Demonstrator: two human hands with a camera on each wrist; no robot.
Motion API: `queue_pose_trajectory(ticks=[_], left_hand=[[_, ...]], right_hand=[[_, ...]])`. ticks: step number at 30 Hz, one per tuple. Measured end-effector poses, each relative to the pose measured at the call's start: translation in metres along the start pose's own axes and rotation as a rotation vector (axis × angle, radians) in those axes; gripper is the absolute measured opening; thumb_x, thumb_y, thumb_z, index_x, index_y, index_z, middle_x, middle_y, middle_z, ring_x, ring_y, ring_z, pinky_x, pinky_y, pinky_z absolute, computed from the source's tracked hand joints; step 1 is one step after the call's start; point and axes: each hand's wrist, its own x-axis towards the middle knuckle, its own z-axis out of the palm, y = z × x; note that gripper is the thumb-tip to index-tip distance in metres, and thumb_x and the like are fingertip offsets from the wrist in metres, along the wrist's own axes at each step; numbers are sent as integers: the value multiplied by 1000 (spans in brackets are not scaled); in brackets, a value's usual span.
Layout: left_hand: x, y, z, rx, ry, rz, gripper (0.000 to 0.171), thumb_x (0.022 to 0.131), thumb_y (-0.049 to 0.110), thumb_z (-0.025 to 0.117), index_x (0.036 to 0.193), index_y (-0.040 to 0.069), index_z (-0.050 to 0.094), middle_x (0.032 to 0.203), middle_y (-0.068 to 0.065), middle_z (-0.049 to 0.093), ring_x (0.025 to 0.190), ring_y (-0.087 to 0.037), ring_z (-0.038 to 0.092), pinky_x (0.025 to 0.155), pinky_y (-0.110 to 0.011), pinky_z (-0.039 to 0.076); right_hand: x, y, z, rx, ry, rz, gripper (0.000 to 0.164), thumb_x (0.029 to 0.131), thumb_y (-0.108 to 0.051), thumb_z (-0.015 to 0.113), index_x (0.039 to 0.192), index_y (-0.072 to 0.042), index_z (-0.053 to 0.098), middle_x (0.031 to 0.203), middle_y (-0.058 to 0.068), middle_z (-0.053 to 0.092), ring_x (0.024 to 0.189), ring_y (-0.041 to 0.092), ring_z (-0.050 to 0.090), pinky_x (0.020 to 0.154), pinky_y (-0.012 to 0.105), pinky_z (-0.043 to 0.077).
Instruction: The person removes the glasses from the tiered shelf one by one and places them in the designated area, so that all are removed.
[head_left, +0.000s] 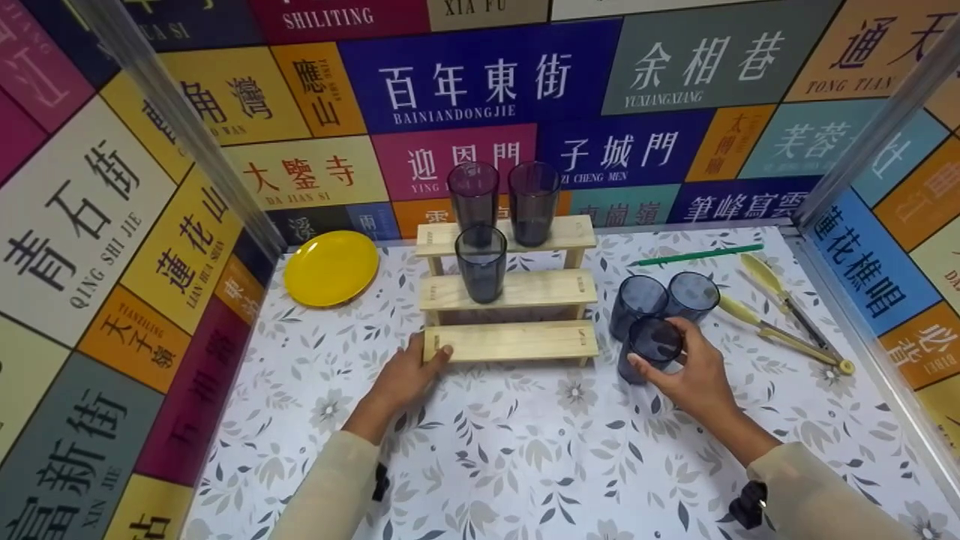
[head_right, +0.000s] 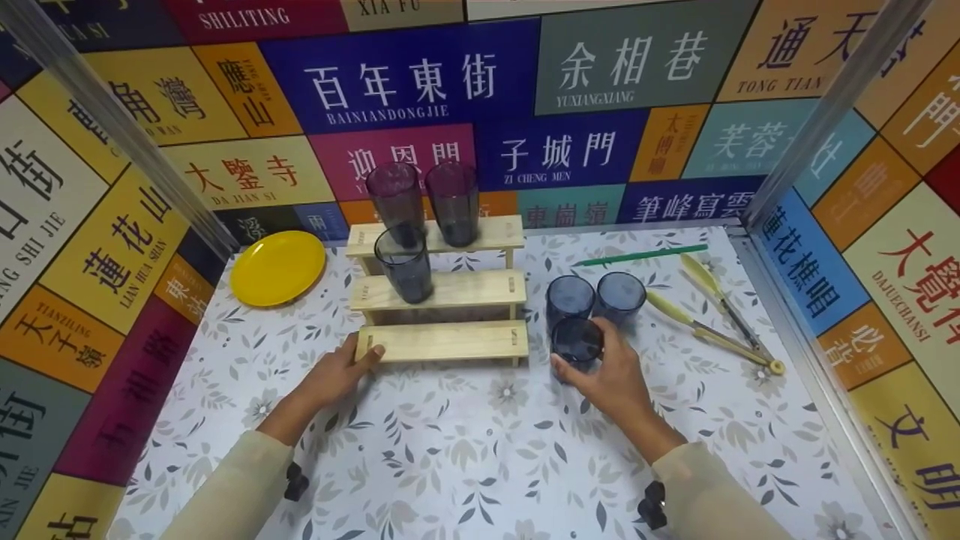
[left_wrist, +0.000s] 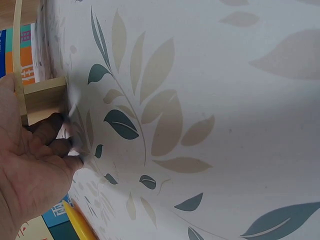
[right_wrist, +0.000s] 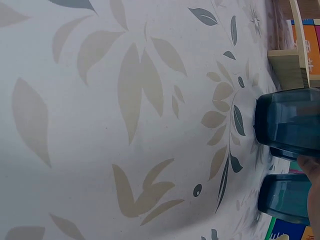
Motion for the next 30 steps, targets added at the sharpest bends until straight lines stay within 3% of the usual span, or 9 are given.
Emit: queue_pose_trajectory(ticks=[15, 30], left_hand=[[0, 0, 0, -13, -9, -18, 91, 108, 76, 47, 175, 17, 30, 170, -25, 50, 156, -49, 48, 129, -63, 38], [1, 0, -3, -6, -1, 11, 87, 110, 72, 49, 172, 13, 34, 163, -28, 56, 152, -50, 53, 125, -63, 42]], right_hand=[[0, 4, -1, -3, -15, -19, 82, 81, -24, 102, 145, 2, 57, 126, 22, 71, 113, 43, 76, 86, -2, 45], [3, 3, -1, -18, -2, -30, 82, 78, -24, 103, 142, 2, 59, 123, 22, 73, 107, 42, 77, 85, -3, 46]])
